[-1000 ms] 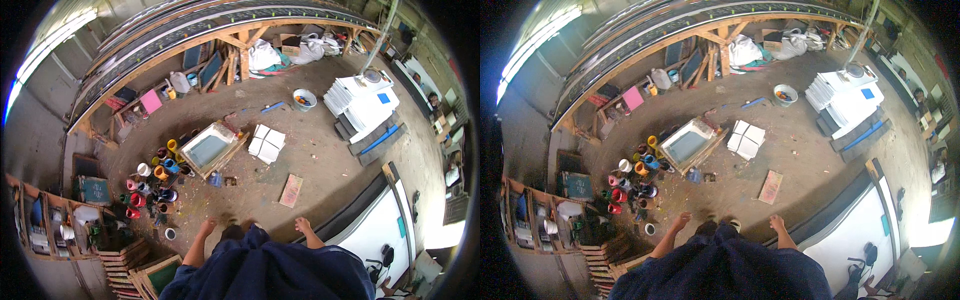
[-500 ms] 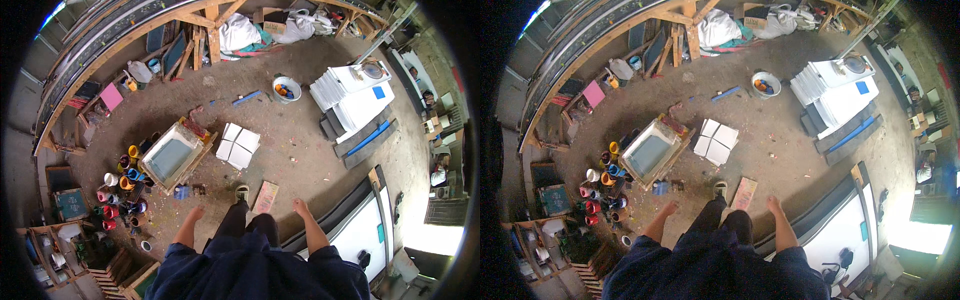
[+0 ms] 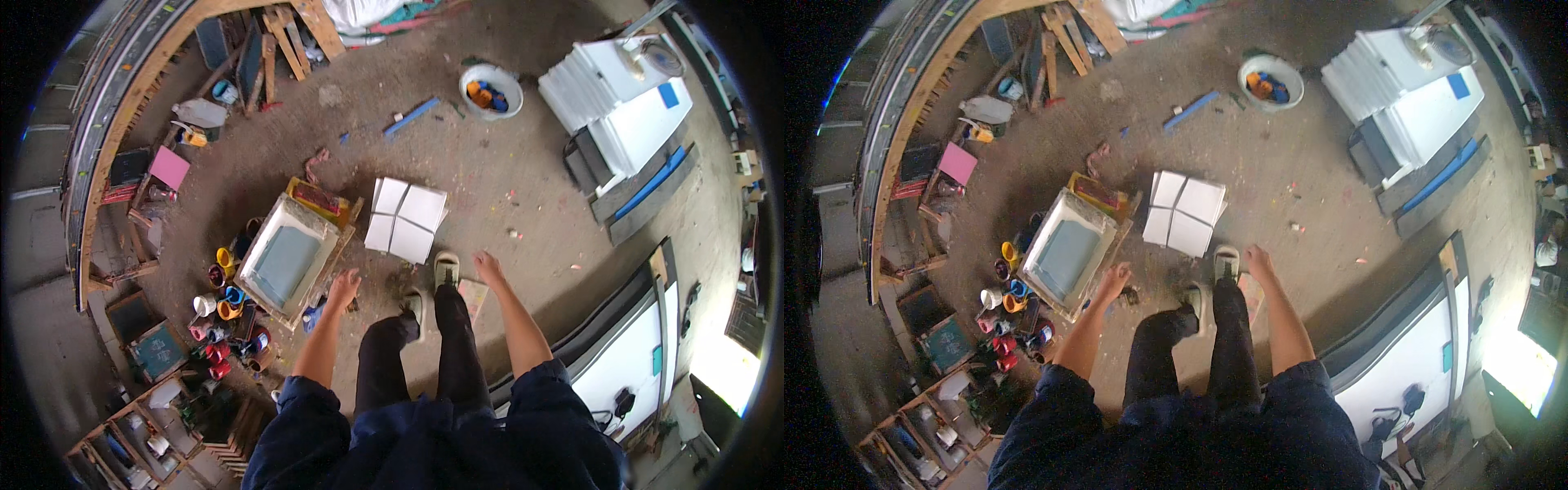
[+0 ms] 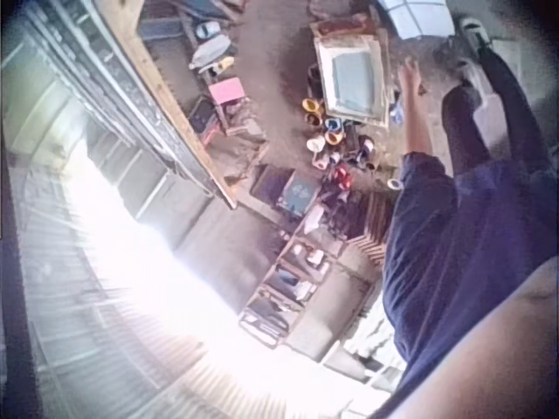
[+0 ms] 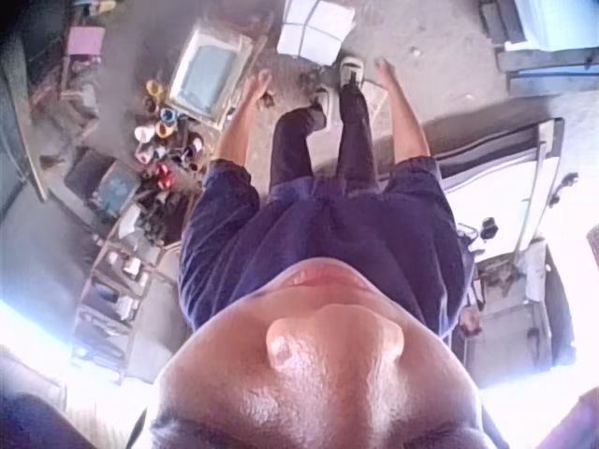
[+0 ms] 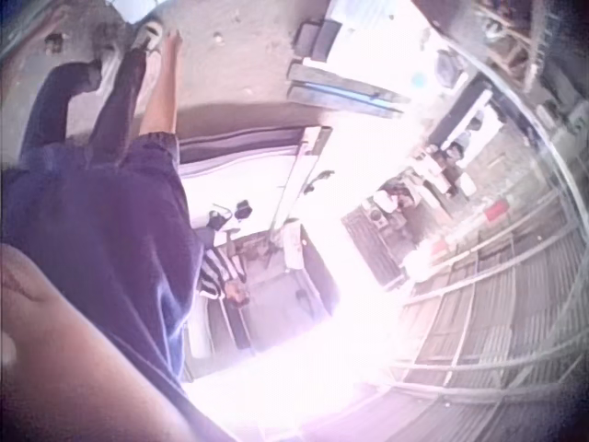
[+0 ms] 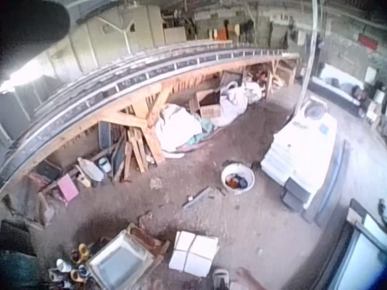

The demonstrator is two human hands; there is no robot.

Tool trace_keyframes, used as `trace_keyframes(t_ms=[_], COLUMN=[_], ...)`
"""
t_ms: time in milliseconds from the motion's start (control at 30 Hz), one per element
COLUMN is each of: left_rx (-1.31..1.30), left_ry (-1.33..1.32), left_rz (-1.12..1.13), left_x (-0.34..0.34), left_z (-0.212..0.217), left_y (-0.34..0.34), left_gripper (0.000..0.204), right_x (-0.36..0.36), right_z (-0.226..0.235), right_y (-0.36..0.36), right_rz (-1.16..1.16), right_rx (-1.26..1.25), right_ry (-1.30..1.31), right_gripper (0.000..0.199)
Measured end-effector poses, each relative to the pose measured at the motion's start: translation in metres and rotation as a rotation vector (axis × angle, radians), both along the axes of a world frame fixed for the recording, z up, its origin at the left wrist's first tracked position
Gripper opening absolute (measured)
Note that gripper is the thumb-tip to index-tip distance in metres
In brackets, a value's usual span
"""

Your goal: The person repeatedly picks up wooden printing frames from a table and stacks them against a wall. The person handles the frames one by one, moving them from a central pile to a vertical storage rack. At the end, the person picks up a bundle of white paper sheets and carries them across the room.

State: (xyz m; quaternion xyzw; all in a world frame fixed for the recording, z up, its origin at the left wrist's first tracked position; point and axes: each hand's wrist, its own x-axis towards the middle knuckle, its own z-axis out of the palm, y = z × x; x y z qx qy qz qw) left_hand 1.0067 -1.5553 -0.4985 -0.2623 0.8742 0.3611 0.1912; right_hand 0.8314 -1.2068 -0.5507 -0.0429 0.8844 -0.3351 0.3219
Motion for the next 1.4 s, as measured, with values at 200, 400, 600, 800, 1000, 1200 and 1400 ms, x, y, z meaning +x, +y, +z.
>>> trace_keyframes(t_ms=[200, 400, 600, 800, 1000, 1200, 1400], left_rx=[0.033, -0.048, 0.074, -0.021, -0.143, -0.35, -0.232], left_ry=[-0.007, -0.089, -0.123, 0.148, 0.27, 0.365, 0.272], left_rz=[-0.071, -0.31, -0.318, -0.391, -0.421, -0.556, -0.431], left_x=[-0.027, -0.073, -0.109, -0.14, -0.159, -0.159, -0.179], left_z=[-0.072, -0.118, -0.183, -0.275, -0.317, -0.327, -0.28], left_y=[-0.026, -0.049, -0.059, -0.071, -0.049, -0.052, -0.031], left_gripper=[0.046, 0.051, 0.059, 0.057, 0.048, 0.024, 0.014], right_x=[0.006, 0.028, 0.038, 0.013, 0.012, 0.01, 0.008], right_z=[-0.048, -0.108, -0.173, -0.25, -0.317, -0.321, -0.279], right_y=[-0.034, -0.047, -0.081, -0.129, -0.148, -0.152, -0.143], right_rz=[0.025, -0.141, -0.287, -0.375, -0.586, -0.668, -1.048], right_rx=[-0.002, 0.136, 0.202, 0.091, -0.032, -0.029, -0.33], right_ry=[0.053, -0.083, -0.095, -0.1, -0.02, -0.079, -0.273], right_gripper=[0.022, 0.026, 0.039, 0.062, 0.081, 0.09, 0.09])
